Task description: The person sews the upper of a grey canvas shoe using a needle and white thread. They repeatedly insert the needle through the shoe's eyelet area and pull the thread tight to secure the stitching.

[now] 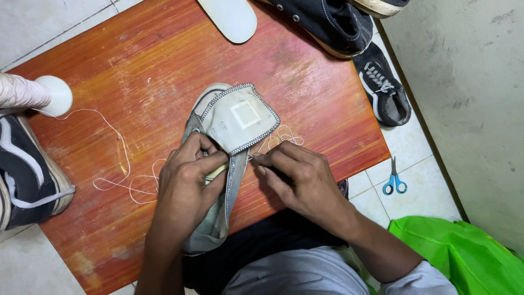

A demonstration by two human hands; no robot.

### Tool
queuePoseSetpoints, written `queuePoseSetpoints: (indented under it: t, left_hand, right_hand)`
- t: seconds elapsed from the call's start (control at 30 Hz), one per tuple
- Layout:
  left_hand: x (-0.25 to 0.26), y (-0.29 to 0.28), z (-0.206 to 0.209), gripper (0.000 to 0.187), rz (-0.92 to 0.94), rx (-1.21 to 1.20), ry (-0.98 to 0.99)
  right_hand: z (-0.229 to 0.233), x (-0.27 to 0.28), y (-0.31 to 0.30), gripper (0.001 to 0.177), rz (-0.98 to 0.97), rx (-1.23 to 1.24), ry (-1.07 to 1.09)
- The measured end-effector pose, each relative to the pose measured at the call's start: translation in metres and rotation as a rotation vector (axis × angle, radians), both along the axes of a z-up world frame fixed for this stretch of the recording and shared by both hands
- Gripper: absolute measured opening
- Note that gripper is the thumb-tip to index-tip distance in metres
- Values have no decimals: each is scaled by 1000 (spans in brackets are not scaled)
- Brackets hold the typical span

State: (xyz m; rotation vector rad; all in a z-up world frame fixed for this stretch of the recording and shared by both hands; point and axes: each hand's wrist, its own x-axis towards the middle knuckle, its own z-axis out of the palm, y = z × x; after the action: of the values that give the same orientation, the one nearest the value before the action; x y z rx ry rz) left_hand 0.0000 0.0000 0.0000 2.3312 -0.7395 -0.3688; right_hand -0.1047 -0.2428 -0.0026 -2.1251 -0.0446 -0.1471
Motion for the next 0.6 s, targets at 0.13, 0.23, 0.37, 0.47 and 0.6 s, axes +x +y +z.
queuePoseSetpoints:
  t: [0.13, 0.23, 0.37, 0.47, 0.6]
  left_hand:
    - [3, 2, -7, 10, -30, 14, -36]
    - [4, 2, -10, 13, -42, 15, -52]
    - [7, 8, -17, 11, -59, 31, -85]
    - [8, 9, -14, 9, -50, 28, -85]
    - [12, 9, -18, 10, -71, 22, -73]
  right_hand:
    - [-8, 3, -2, 11, 40, -117, 6]
    - [-11, 7, -3, 10, 93, -242, 40]
    - [2, 22, 5, 9, 145, -432, 58]
    - [6, 32, 15, 9, 171, -537, 121]
    - [-6, 38, 21, 19, 210, -687, 231]
